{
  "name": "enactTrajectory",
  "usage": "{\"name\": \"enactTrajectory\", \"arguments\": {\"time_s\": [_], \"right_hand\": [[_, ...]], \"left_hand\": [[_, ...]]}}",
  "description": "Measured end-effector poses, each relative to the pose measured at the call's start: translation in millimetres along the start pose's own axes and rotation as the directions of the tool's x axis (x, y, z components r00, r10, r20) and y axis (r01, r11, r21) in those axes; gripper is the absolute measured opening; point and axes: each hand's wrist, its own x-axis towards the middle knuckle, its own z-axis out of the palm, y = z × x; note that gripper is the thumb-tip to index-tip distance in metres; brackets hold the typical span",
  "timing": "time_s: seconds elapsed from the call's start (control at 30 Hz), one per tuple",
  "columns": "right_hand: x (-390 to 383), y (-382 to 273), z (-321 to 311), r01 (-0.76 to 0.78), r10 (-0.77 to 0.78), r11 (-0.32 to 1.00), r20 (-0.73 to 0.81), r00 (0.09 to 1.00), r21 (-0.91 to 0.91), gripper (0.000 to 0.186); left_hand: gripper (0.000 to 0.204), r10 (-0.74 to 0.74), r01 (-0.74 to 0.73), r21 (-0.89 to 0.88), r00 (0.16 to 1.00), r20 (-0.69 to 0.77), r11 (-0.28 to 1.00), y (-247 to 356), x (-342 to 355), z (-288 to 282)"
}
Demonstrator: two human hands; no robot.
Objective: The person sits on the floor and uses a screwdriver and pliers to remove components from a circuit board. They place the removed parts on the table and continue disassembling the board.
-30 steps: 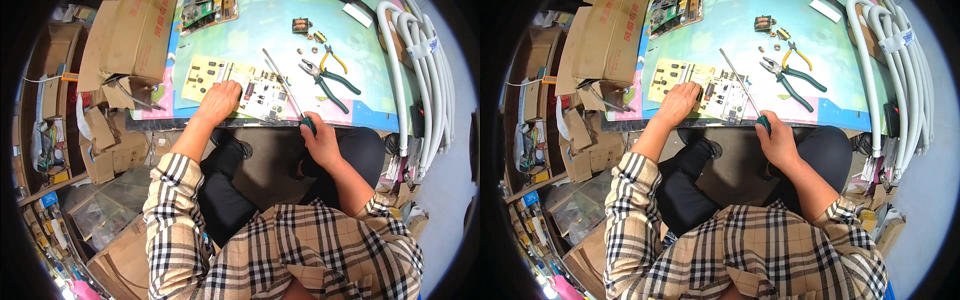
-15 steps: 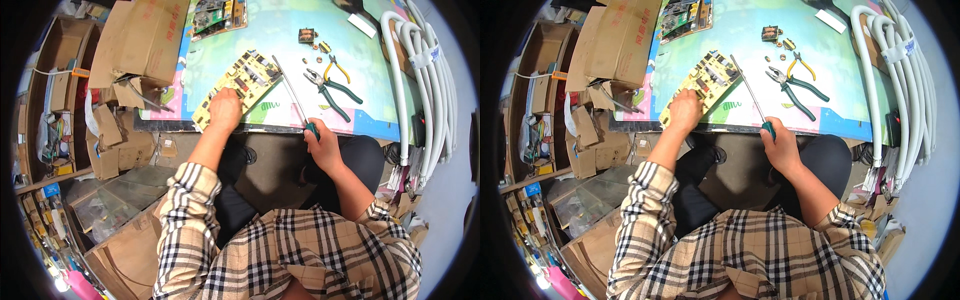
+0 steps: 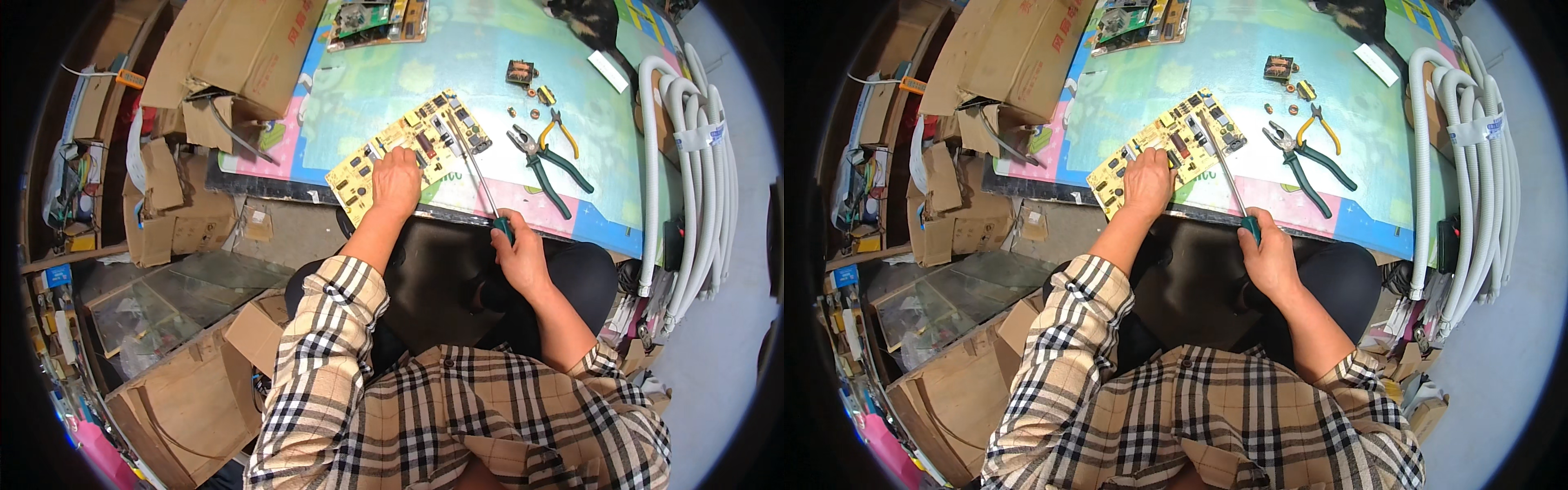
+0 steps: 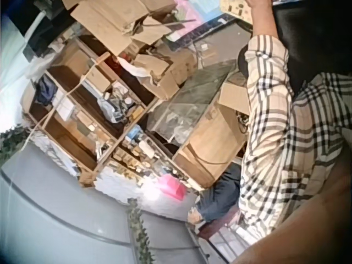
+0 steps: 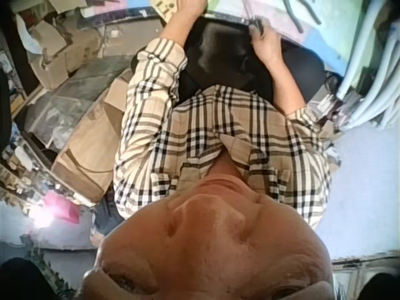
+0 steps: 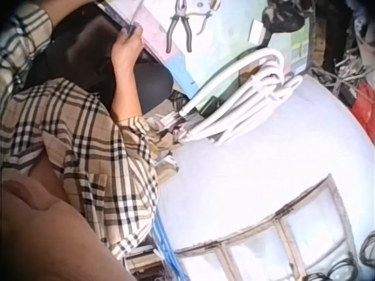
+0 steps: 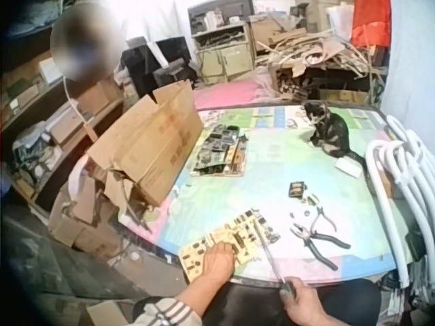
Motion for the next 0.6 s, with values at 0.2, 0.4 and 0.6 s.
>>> {"name": "enactTrajectory", "arguments": {"time_s": [0.2,0.4,0.6], "right_hand": [[-2,1,1,-0.013,0.014,0.999,0.028,1.000,-0.029,0.032],[-1,0,0,0.010,-0.010,1.000,0.020,1.000,-0.002,0.031],[-10,-14,-13,0.086,-0.074,0.980,-0.073,0.995,0.181,0.033]], "left_hand": [[0.029,-0.030,0.030,-0.032,1.000,-0.009,0.999,3,-1,-3],[0.031,0.040,-0.038,-0.056,0.999,0.030,0.998,0,1,-15],[0.042,0.192,-0.190,-0.069,0.981,0.019,0.979,-22,3,-68]]}}
